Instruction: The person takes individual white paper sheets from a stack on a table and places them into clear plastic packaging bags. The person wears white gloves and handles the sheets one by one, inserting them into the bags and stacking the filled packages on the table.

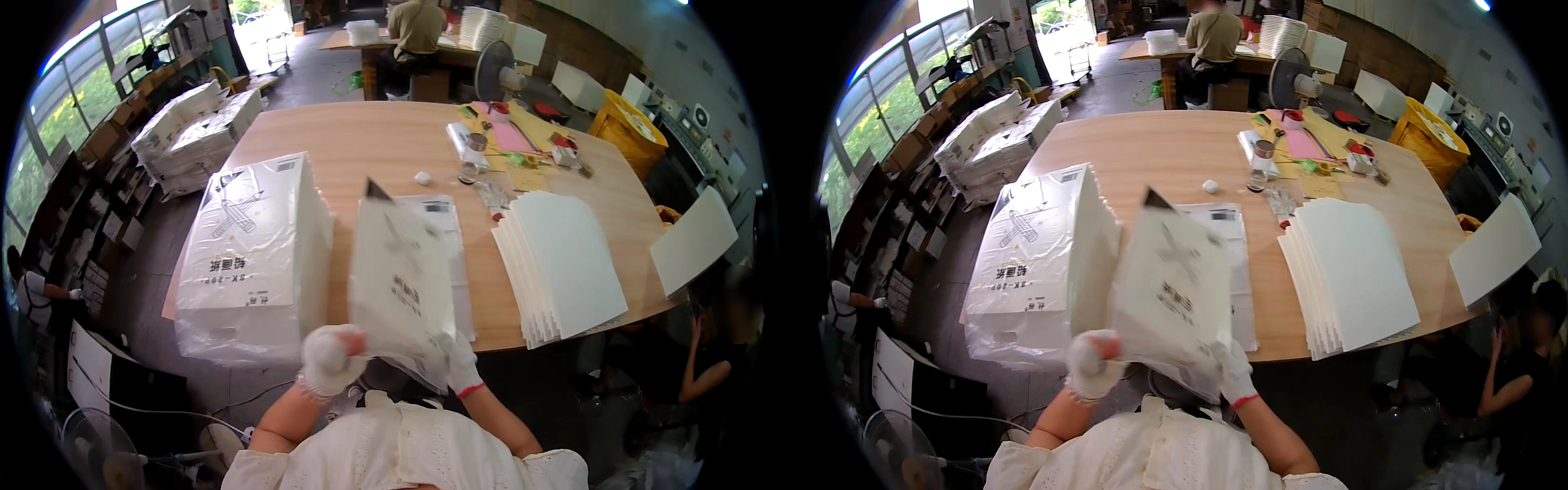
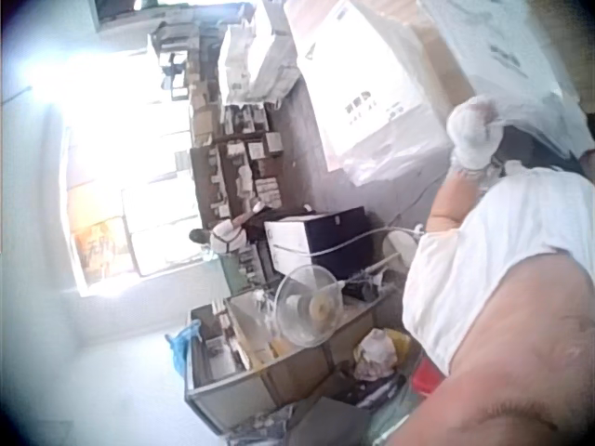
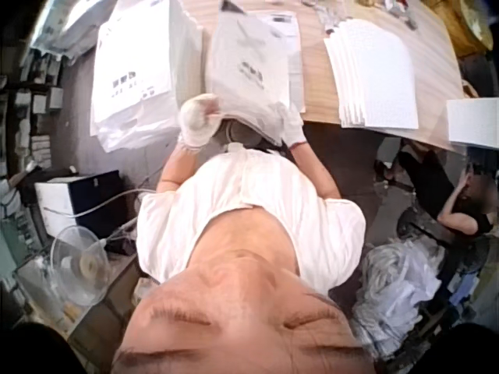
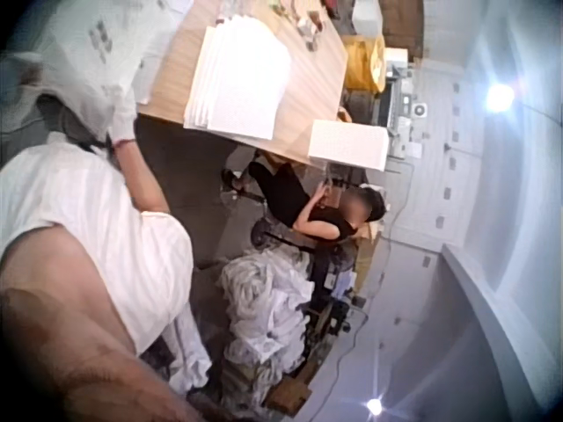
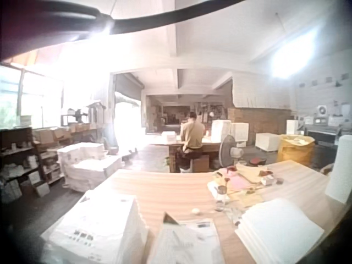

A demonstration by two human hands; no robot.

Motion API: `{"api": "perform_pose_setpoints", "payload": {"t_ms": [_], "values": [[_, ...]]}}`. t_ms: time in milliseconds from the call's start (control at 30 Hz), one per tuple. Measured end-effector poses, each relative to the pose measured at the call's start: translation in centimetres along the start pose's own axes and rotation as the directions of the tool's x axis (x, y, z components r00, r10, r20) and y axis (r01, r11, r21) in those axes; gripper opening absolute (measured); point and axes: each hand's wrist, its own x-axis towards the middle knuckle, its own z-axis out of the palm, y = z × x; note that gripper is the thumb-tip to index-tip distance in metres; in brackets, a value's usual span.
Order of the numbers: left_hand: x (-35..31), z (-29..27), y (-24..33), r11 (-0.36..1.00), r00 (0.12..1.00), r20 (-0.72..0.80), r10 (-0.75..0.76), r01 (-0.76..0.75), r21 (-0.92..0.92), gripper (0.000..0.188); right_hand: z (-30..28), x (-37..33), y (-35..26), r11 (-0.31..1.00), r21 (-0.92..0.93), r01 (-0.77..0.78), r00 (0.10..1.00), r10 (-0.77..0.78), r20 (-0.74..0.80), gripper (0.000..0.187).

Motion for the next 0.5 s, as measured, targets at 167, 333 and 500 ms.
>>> {"api": "perform_pose_setpoints", "payload": {"t_ms": [167,333,500], "values": [[-2.2,-8.8,-5.1,0.733,0.481,-0.604,-0.635,0.129,-0.668,0.010,13.4,3.0,0.2,0.976,-0.209,0.068,0.861,0.049,0.507,0.029],[-7.2,-15.7,-18.3,0.678,0.454,-0.536,-0.712,0.246,-0.692,0.021,21.8,1.3,3.1,0.870,-0.472,-0.144,0.701,0.426,0.572,0.031],[-21.1,-9.2,-20.5,0.431,0.106,-0.429,-0.897,0.418,-0.800,0.020,16.7,0.0,4.7,0.913,-0.388,0.123,0.791,0.146,0.594,0.033]]}}
